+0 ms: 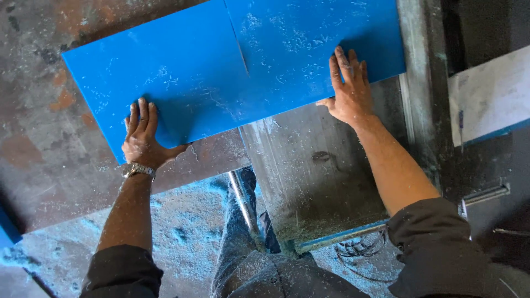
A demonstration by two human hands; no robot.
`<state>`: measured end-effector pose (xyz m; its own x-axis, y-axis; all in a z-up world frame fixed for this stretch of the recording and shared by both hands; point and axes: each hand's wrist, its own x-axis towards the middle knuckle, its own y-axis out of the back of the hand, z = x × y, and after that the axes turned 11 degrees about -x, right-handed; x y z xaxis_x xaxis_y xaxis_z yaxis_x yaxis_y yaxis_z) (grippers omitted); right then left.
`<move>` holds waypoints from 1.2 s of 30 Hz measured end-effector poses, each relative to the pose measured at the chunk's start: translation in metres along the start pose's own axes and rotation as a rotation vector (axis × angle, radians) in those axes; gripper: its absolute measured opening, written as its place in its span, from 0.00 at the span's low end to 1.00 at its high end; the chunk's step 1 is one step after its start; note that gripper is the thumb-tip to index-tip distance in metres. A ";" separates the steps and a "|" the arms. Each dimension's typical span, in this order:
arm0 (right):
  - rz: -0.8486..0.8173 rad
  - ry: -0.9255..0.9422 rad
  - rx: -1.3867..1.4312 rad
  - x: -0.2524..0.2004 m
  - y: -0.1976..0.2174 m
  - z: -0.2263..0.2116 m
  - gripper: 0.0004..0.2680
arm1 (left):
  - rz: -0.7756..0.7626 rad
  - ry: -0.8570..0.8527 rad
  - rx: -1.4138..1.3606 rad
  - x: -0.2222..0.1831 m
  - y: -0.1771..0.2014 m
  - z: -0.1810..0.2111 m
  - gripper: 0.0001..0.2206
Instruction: Measuring and cutting blue plastic sheets using a table saw in a manufacturing environment.
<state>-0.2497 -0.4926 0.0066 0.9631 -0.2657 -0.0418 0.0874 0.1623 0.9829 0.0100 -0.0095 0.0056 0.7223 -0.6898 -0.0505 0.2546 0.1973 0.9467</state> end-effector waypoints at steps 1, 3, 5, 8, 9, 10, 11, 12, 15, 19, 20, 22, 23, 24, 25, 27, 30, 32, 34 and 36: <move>0.011 0.006 0.023 0.002 -0.004 0.000 0.46 | -0.023 0.029 0.009 -0.001 0.002 0.001 0.64; 0.026 0.026 0.045 0.005 -0.004 0.003 0.45 | -0.057 0.061 0.049 0.004 0.002 0.005 0.65; 0.045 0.052 0.080 0.008 -0.019 0.002 0.45 | -0.092 0.101 0.099 0.005 -0.004 0.002 0.65; 0.081 0.086 0.119 0.019 -0.042 0.005 0.45 | -0.070 0.092 0.054 0.008 -0.016 -0.006 0.64; 0.063 0.071 0.105 0.021 -0.049 0.007 0.45 | -0.056 0.063 0.036 0.010 -0.020 -0.009 0.64; 0.045 0.056 0.091 0.022 -0.054 0.008 0.45 | -0.042 0.033 0.018 0.012 -0.025 -0.012 0.63; 0.043 0.064 0.096 0.025 -0.060 0.010 0.45 | -0.044 0.043 0.020 0.014 -0.025 -0.012 0.63; 0.053 0.075 0.071 0.028 -0.066 0.011 0.45 | -0.044 0.050 0.011 0.016 -0.026 -0.012 0.64; 0.047 0.091 0.069 0.035 -0.073 0.012 0.45 | -0.055 0.068 0.009 0.020 -0.028 -0.013 0.64; 0.003 0.090 0.084 0.047 -0.081 0.017 0.45 | -0.063 0.084 0.016 0.026 -0.032 -0.018 0.65; 0.002 0.095 0.087 0.049 -0.085 0.017 0.45 | -0.064 0.091 0.018 0.027 -0.032 -0.020 0.65; 0.000 0.108 0.075 0.053 -0.089 0.019 0.46 | -0.059 0.087 0.008 0.028 -0.035 -0.023 0.66; -0.002 0.114 0.077 0.055 -0.091 0.020 0.46 | -0.059 0.093 0.008 0.029 -0.037 -0.025 0.66; -0.012 0.110 0.072 0.058 -0.094 0.021 0.46 | -0.063 0.090 0.012 0.031 -0.039 -0.026 0.66; -0.023 0.107 0.067 0.060 -0.096 0.021 0.46 | -0.067 0.086 0.015 0.031 -0.041 -0.029 0.67; -0.025 0.115 0.073 0.063 -0.096 0.021 0.46 | -0.071 0.091 0.020 0.032 -0.041 -0.030 0.67; -0.011 0.128 0.073 0.068 -0.099 0.022 0.45 | -0.082 0.104 0.024 0.036 -0.040 -0.030 0.68; 0.001 0.133 0.068 0.072 -0.103 0.025 0.44 | -0.094 0.115 0.025 0.039 -0.039 -0.029 0.68; 0.022 0.161 0.040 0.077 -0.107 0.027 0.44 | -0.103 0.124 0.036 0.042 -0.040 -0.031 0.69; 0.001 0.157 0.052 0.079 -0.104 0.025 0.44 | -0.101 0.117 0.038 0.042 -0.040 -0.033 0.68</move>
<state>-0.1887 -0.5546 -0.0943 0.9915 -0.1129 -0.0645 0.0772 0.1115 0.9908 0.0514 -0.0236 -0.0453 0.7647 -0.6186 -0.1803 0.3067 0.1034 0.9462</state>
